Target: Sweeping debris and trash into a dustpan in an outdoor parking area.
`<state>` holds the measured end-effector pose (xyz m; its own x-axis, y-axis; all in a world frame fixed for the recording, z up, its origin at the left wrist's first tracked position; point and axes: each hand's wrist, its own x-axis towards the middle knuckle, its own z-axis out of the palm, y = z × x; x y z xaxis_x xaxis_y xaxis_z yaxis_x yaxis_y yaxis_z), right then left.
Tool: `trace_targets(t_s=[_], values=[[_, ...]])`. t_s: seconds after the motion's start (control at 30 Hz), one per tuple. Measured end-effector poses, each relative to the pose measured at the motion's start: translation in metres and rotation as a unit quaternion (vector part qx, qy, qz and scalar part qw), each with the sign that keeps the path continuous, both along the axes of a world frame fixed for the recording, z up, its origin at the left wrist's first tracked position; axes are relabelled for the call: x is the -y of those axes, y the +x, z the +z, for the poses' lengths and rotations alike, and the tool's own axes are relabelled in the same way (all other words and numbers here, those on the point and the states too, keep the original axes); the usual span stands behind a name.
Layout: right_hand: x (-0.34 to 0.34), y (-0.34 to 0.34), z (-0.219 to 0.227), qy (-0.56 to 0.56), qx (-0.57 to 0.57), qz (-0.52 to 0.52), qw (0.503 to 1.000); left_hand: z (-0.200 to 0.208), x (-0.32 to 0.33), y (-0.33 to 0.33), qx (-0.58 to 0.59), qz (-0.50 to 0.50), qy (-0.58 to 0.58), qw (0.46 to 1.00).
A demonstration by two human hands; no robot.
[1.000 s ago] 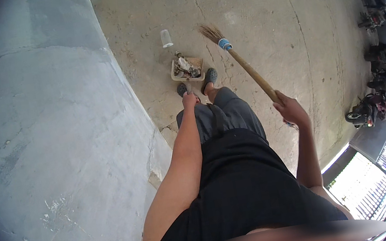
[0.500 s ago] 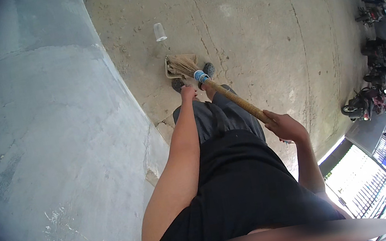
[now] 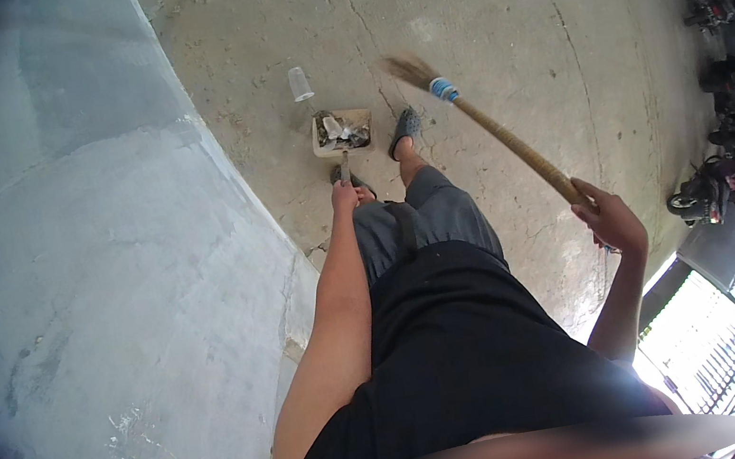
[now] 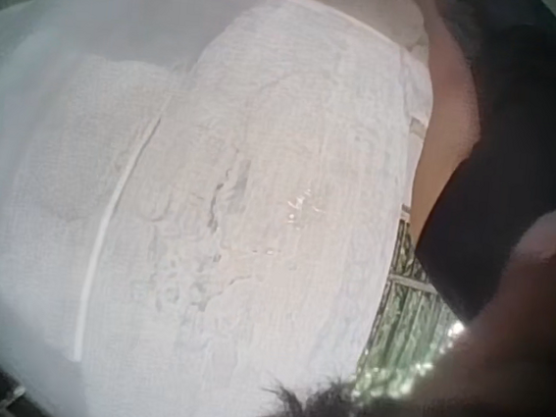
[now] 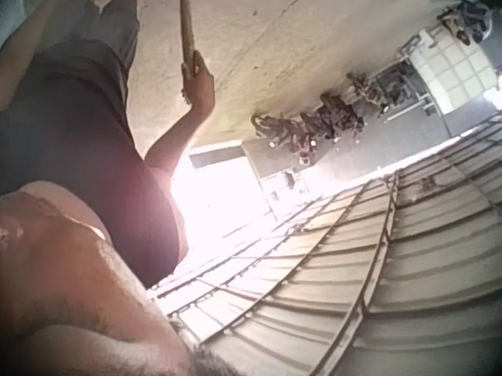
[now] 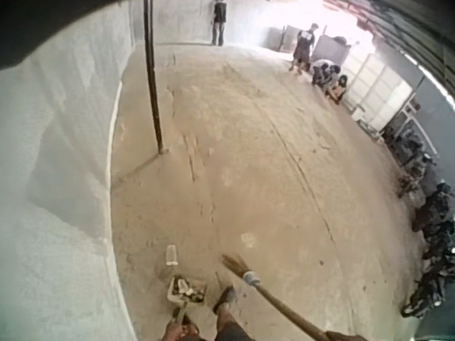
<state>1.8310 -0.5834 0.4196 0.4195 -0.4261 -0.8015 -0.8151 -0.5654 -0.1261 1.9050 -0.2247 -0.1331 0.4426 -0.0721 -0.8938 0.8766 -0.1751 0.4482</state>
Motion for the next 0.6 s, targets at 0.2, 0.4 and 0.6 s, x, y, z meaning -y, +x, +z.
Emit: trace_targets(t_s=[0.2,0.4,0.6], values=[[0.075,0.041,-0.028,-0.015,0.019,-0.004,1.0,0.041,0.033,0.027,0.025,-0.051,0.078,0.995],[0.143,0.058,-0.073,-0.032,0.056,-0.006,0.998,0.063,0.091,0.089,0.029,-0.131,0.133,0.982],[0.175,0.076,-0.088,-0.023,0.006,-0.023,0.999,0.052,0.13,0.132,0.047,-0.197,0.206,0.957]])
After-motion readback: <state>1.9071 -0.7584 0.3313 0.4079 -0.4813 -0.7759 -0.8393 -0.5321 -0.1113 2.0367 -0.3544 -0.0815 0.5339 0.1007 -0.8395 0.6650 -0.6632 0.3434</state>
